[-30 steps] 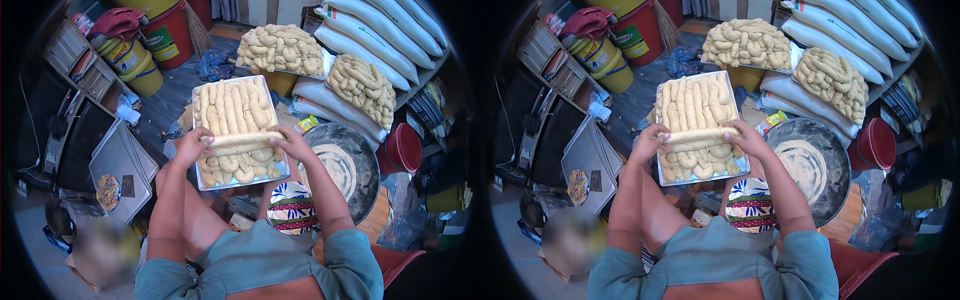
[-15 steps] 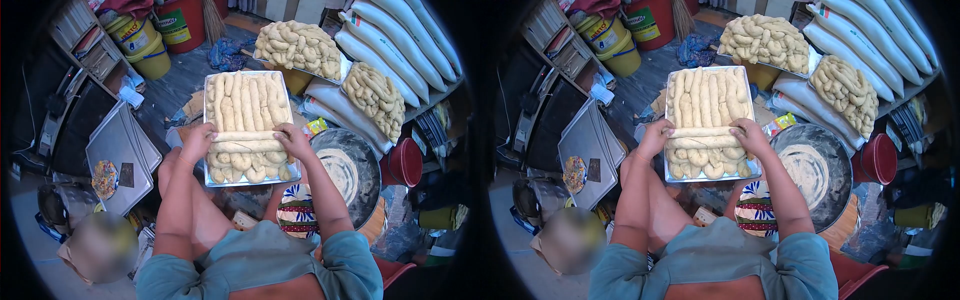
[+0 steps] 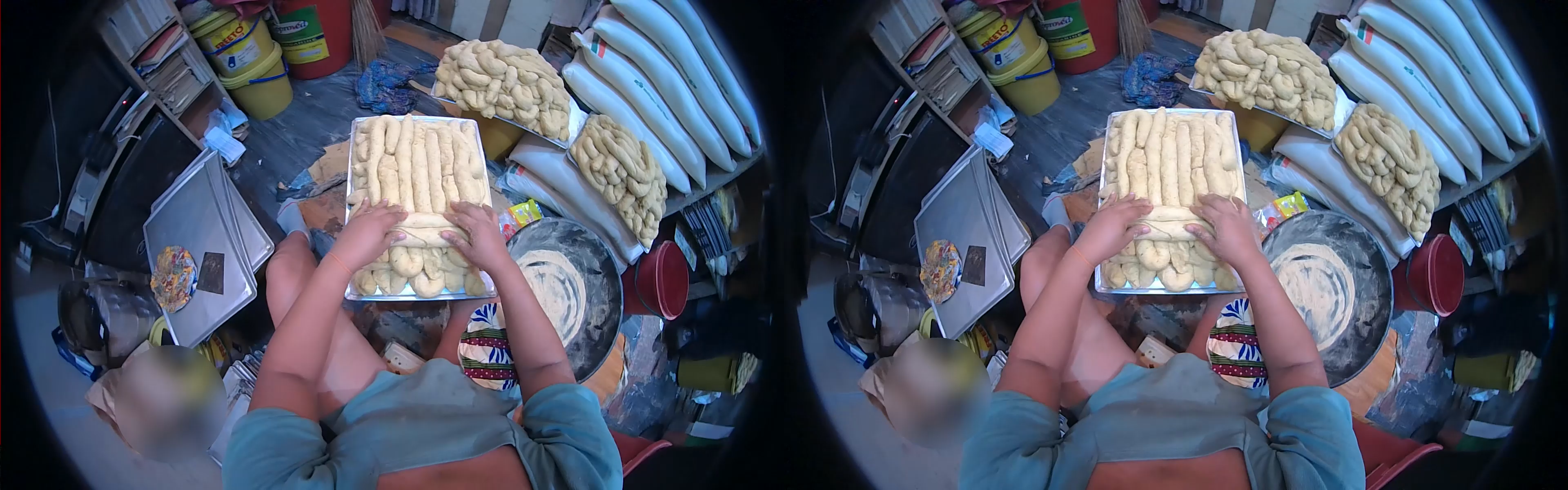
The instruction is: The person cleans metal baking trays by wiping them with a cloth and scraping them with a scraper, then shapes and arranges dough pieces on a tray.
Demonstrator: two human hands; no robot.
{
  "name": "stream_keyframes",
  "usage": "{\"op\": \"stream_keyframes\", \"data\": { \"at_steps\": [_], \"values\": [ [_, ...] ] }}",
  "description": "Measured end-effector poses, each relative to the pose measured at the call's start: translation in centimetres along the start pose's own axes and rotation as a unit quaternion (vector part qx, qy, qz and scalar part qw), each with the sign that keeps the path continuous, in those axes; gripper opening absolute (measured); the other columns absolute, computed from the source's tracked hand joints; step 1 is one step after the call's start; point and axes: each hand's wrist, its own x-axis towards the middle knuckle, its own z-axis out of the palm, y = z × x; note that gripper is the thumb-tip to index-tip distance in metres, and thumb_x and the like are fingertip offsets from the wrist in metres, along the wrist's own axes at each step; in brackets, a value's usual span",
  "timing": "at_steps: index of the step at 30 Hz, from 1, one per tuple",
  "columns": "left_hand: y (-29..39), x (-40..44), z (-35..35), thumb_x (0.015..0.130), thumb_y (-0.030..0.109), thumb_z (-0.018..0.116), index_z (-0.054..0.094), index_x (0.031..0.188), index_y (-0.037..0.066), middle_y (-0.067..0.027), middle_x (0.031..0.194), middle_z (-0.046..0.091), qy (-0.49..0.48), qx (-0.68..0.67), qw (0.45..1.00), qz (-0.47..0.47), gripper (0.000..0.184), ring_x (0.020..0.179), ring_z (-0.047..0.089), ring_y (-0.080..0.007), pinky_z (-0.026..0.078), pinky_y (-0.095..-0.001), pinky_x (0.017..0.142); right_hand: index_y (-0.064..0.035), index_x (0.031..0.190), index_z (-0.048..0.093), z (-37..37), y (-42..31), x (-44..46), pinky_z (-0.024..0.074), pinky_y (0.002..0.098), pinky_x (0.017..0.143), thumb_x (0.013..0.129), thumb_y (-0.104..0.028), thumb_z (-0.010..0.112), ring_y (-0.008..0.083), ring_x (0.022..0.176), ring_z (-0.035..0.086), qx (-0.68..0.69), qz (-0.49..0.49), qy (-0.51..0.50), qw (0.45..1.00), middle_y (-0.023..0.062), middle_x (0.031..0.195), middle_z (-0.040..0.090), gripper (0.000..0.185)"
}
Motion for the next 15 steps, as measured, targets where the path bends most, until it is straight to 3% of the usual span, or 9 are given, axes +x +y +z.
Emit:
{"op": "stream_keyframes", "data": {
  "at_steps": [3,7,10,13,14,15],
  "values": [
    [0.3,0.0,0.1,0.089,0.032,0.059,0.052,0.130,0.009,-0.0088,0.140,0.046,-0.004,0.030,1.000,-0.003,0.048,0.135,0.034,-0.0306,0.020,-0.0484,0.113,-0.0176,0.122,0.061,0.0,-0.9,-0.1,0.0240,0.0519,0.109,0.087,-0.043,0.059,0.0206,0.131,0.040,-0.027,0.028,-0.002,0.999,0.0060,0.136,0.049,0.043],
    [0.4,-2.3,-0.8,0.090,0.035,0.057,0.051,0.131,0.009,-0.0105,0.142,0.043,0.131,-0.014,0.991,0.015,0.049,0.138,0.029,-0.0317,0.021,-0.0494,0.113,-0.0157,0.129,0.054,-0.2,-2.9,-1.0,0.0210,0.0553,0.109,0.087,-0.039,0.058,0.0304,0.136,0.031,-0.044,0.016,0.057,0.997,0.0139,0.147,0.034,0.048],
    [0.6,-6.2,-4.0,0.089,0.035,0.058,0.052,0.130,0.008,-0.0143,0.138,0.047,0.195,0.009,0.981,0.011,0.049,0.136,0.032,-0.0327,0.026,-0.0470,0.110,-0.0139,0.129,0.053,-1.7,-6.0,-1.3,0.0241,0.0520,0.108,0.085,-0.029,0.064,0.0347,0.134,0.032,0.018,-0.032,0.113,0.993,0.0186,0.148,0.030,0.047],
    [2.5,-12.8,-8.3,0.089,0.033,0.059,0.055,0.127,0.006,-0.0170,0.130,0.054,0.145,-0.093,0.982,-0.078,0.047,0.128,0.044,-0.0345,0.034,-0.0438,0.105,-0.0120,0.125,0.056,-2.0,-9.3,-1.3,0.0319,0.0458,0.104,0.081,-0.014,0.068,0.0353,0.128,0.039,0.135,-0.067,0.115,0.982,0.0195,0.141,0.038,0.045],
    [1.8,-15.1,-8.2,0.089,0.030,0.060,0.058,0.121,0.003,-0.0169,0.121,0.060,0.172,-0.080,0.978,-0.088,0.042,0.115,0.055,-0.0344,0.041,-0.0401,0.098,-0.0096,0.116,0.061,-1.7,-10.3,-1.1,0.0412,0.0396,0.093,0.078,-0.005,0.068,0.0309,0.109,0.053,0.144,-0.094,0.147,0.974,0.0173,0.118,0.054,0.039],
    [1.1,-17.6,-8.2,0.088,0.029,0.061,0.059,0.120,0.002,-0.0167,0.119,0.061,0.179,-0.092,0.973,-0.110,0.042,0.113,0.056,-0.0340,0.042,-0.0395,0.097,-0.0074,0.113,0.061,-1.5,-11.1,-1.0,0.0424,0.0388,0.089,0.078,-0.004,0.067,0.0292,0.100,0.055,0.181,-0.079,0.099,0.975,0.0157,0.110,0.056,0.035]
  ]
}}
